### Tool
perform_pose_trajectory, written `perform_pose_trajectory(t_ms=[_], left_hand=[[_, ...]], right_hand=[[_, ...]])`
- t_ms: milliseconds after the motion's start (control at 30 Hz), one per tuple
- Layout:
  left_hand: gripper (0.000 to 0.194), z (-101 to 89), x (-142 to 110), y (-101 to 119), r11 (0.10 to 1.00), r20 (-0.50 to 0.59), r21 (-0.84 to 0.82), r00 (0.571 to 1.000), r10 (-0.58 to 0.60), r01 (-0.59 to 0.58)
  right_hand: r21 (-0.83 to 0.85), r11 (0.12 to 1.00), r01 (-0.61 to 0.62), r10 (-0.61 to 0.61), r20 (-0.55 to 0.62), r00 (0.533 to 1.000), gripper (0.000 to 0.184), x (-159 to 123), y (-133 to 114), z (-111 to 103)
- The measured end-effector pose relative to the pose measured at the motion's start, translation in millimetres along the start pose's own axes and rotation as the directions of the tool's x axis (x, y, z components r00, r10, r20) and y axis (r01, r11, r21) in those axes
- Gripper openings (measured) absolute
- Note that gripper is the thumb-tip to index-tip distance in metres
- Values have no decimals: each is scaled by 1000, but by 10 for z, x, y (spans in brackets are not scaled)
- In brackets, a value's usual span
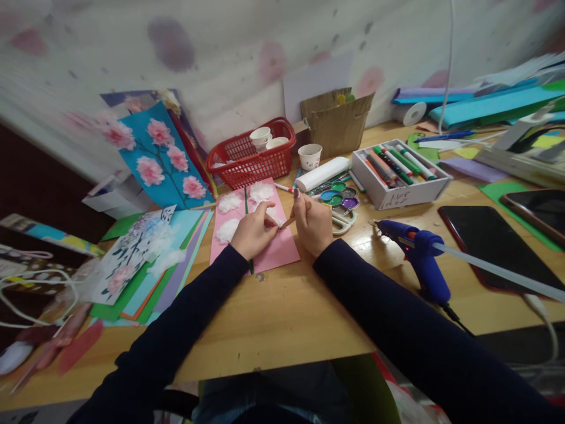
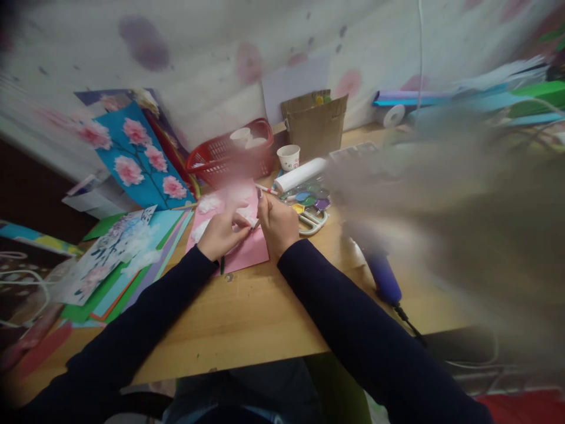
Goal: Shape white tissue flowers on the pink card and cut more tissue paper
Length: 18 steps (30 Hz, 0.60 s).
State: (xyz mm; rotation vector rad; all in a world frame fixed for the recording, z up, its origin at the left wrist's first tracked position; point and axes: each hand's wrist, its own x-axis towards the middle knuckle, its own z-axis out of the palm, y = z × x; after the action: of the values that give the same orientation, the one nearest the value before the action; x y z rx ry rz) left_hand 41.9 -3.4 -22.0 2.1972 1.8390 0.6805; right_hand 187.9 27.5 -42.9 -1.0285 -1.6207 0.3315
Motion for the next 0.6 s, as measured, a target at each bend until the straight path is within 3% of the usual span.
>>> perform_pose_trajectory(t_ms=[200, 333, 433, 533, 600], left_hand=[[47, -75, 14, -15, 998, -7, -40, 999, 39, -39], [44, -433, -59, -33, 999, -193, -45, 981, 8, -17], [40, -821, -237, -207, 998, -372, -26, 926, -63, 57], [35, -1180, -532, -589, 977, -475, -16, 858, -196, 215], [31, -1347, -769, -905, 948, -560, -61, 775, -293, 314]], right_hand=[[67, 996, -51, 64, -199, 978, 44, 69, 27, -51], [160, 982, -105, 139, -216, 967, 45, 77, 22, -57], [209, 965, -157, 203, -220, 954, 45, 72, -2, -61], [236, 950, -206, 255, -201, 946, 44, 79, -6, -63], [231, 943, -240, 282, -171, 944, 43, 88, 0, -56]])
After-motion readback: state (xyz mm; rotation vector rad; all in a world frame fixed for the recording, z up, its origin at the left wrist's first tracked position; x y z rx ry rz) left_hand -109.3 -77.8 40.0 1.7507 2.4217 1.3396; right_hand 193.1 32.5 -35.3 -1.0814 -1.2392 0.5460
